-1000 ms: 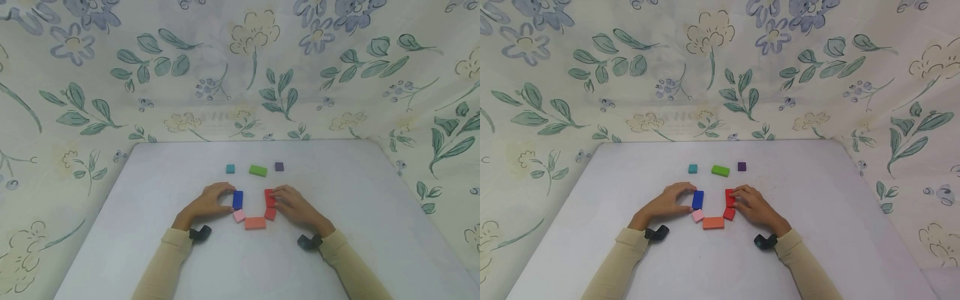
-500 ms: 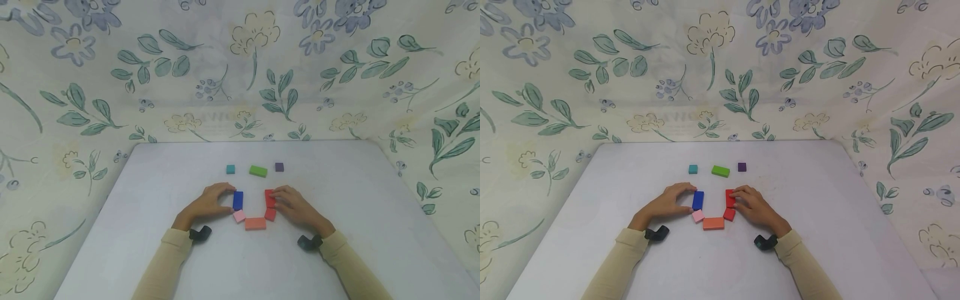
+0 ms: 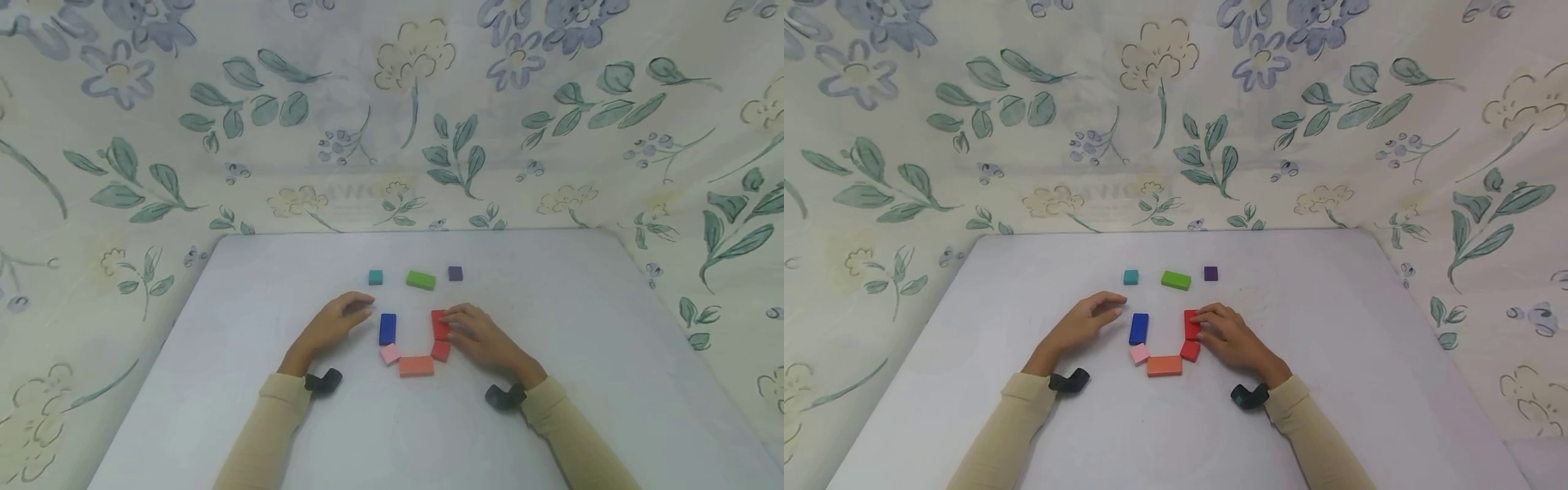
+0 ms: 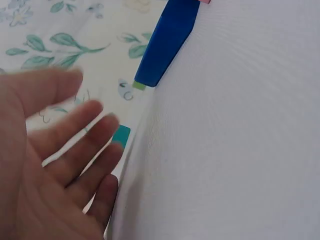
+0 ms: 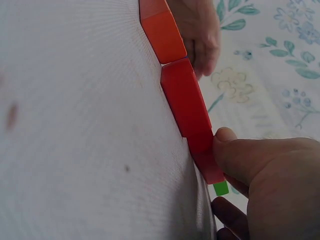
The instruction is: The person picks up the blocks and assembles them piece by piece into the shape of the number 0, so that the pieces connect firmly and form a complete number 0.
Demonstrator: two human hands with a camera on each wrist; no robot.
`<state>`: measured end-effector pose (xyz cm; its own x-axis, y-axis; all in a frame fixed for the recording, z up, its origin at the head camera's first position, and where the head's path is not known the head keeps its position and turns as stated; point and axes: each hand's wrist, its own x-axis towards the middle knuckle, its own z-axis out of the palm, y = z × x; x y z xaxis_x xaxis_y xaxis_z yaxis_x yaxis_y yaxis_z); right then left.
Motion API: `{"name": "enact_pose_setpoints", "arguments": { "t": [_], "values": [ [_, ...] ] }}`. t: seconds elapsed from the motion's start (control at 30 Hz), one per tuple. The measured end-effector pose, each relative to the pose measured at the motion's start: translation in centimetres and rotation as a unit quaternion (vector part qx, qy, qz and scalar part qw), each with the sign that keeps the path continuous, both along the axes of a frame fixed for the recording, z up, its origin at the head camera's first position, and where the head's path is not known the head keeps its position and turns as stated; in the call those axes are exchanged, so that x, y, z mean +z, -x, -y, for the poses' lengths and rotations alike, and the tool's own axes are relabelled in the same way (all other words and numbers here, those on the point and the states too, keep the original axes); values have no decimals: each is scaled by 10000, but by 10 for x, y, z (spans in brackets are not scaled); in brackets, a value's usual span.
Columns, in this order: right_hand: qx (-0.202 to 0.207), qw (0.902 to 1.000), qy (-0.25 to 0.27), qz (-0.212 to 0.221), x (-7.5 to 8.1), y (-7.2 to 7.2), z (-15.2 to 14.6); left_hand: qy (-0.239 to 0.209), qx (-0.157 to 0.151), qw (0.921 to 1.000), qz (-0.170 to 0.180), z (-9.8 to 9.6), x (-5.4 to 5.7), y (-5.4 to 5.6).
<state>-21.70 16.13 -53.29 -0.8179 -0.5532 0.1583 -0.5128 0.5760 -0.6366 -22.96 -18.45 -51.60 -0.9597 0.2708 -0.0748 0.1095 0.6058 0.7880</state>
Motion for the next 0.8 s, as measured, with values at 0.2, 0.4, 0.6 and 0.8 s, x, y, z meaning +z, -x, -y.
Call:
{"name": "enact_pose_setpoints", "arguments": {
  "t": [0.2, 0.4, 0.6, 0.8],
  "values": [
    [-23, 9999, -95, -48, -2, 2, -1, 0, 773, 9968, -216, 8, 2, 17],
    [-114, 9998, -114, 88, -3, 0, 1, 283, 1081, 9937, -40, 18, 8, 43],
    [-50, 9998, -151, -76, -2, 3, 0, 599, 791, 9949, 168, 20, 15, 68],
    [-104, 9998, -119, 75, -1, 0, 0, 567, 407, 9974, 187, 10, 14, 77]
  ]
}}
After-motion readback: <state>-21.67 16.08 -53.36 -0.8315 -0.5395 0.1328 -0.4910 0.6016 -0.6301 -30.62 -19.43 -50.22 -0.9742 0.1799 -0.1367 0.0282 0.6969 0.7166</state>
